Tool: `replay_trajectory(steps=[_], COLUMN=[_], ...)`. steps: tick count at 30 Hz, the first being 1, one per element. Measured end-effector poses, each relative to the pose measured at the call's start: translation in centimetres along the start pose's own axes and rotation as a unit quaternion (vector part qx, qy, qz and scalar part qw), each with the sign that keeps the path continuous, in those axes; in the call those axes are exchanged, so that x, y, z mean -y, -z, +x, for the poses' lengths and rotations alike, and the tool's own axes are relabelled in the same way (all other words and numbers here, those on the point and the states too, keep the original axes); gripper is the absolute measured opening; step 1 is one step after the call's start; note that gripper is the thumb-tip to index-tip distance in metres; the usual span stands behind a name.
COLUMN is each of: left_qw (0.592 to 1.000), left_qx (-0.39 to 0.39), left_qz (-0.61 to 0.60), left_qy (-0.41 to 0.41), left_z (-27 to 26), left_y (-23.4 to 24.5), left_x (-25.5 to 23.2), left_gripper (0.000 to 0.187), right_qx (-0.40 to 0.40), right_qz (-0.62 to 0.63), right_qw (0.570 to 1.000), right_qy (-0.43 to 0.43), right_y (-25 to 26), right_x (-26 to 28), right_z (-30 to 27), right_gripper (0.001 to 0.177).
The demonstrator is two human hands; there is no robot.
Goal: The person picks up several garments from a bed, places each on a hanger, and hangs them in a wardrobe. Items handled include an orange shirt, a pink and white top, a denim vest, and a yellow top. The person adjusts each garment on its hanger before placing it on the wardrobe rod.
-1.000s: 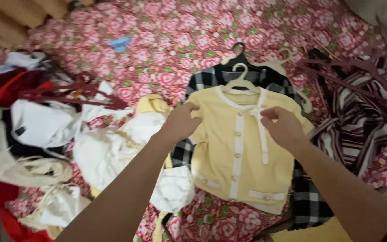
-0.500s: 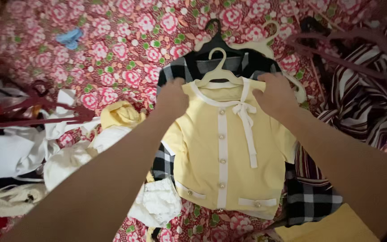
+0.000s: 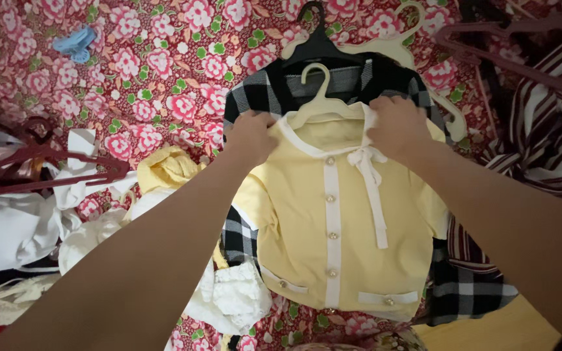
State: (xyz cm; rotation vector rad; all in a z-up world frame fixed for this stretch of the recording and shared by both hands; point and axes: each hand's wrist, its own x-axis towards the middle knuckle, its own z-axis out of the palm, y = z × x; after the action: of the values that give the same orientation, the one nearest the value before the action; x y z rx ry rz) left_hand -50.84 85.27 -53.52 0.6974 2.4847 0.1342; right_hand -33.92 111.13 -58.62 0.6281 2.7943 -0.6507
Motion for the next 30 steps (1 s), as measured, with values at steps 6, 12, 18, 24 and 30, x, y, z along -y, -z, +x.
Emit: replay_trajectory(steps=[6,12,18,24,30], left_qw=[0.996,0.958,0.931,0.904,0.869], left_qx=[-0.052,-0.138,-0.194,-0.271,-0.321], left_qz=[-0.046,-0.213,-0.276,-0.301,-0.337], left_qy=[-0.052,-0.135,-0.136,-0.136,-0.167], left_z=[-2.4,-7.4,-15.5,-23.4,-30.5], left_y=[-0.7,2.4,8.7,14.2,19.9], left_x=[1.0,0.4,-1.8,-2.8,-2.7], left_gripper=[0.030,0.023,0.024,0.023,0.024], right_qx=[0.018,0.010,-0.027,-0.084,-0.153], right_qz=[0.020,0.065,0.203,0.226,0.239], right_qw=[1.000,0.998,0.979,0.970,0.959], right_qy=[-0.014,-0.010,-0.021,-0.025,0.008], right_y=[0.9,5.1,12.5,19.8,26.8], right_x=[-0.8,0.2,3.9,9.3,14.1], right_z=[-0.2,-3.0,-7.9,-14.1,-20.2], right_gripper=[0.038,0.040,0.041,0.039,0.040])
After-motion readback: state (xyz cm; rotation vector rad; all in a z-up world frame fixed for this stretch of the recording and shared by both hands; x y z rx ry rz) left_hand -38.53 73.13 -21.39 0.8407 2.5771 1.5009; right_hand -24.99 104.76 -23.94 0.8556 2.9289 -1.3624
